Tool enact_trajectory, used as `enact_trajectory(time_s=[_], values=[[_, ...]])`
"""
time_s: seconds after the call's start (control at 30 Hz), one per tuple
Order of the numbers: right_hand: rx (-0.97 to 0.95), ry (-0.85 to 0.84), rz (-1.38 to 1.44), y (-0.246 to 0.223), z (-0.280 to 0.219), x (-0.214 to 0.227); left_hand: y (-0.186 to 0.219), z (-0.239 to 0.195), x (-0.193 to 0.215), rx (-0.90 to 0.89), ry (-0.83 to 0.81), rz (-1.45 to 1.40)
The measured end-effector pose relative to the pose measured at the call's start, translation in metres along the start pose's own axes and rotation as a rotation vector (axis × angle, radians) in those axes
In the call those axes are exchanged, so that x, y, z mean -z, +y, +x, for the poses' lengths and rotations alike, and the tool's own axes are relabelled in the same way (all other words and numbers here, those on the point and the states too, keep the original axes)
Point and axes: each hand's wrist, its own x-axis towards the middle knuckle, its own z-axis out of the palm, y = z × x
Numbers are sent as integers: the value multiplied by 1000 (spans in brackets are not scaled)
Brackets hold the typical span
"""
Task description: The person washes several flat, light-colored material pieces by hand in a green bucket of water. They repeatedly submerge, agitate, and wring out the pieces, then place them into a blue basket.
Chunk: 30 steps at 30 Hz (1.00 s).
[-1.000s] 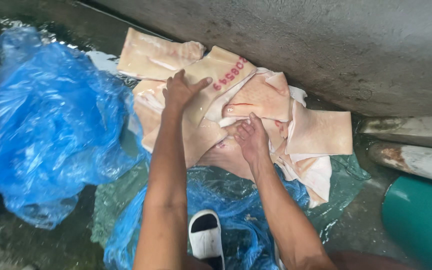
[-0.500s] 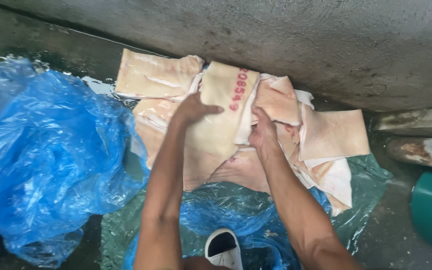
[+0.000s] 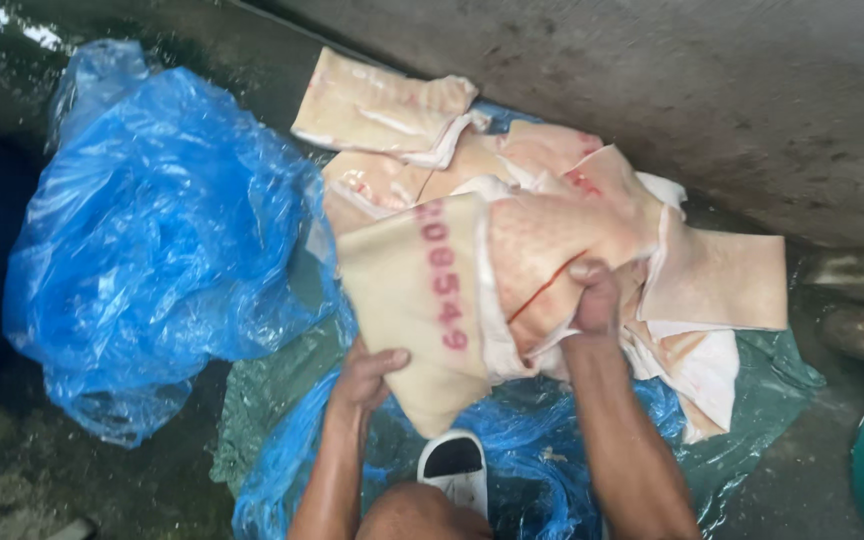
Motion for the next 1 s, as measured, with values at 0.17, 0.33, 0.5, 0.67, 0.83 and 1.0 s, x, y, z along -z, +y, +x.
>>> enact_trajectory(time_s=[0.17, 0.33, 0.5, 0.67, 0.83, 1.0], values=[[-12, -237, -380, -61, 27, -49, -85, -35, 47, 19, 285, -303], [-320, -214, -837, -91, 35, -36, -141, -16, 68, 102, 516, -271], [-644, -209, -1135, -14, 56, -7, -162, -16, 58, -104, 803, -67], [-383, -347, -1893, 69, 57, -11, -166, -26, 75, -153, 793, -528], [-415, -40, -2356, 26, 22, -1, -156, -32, 78, -19, 622, -577], [-791, -207, -1858, 3, 7, 36, -136, -22, 66, -96, 597, -332]])
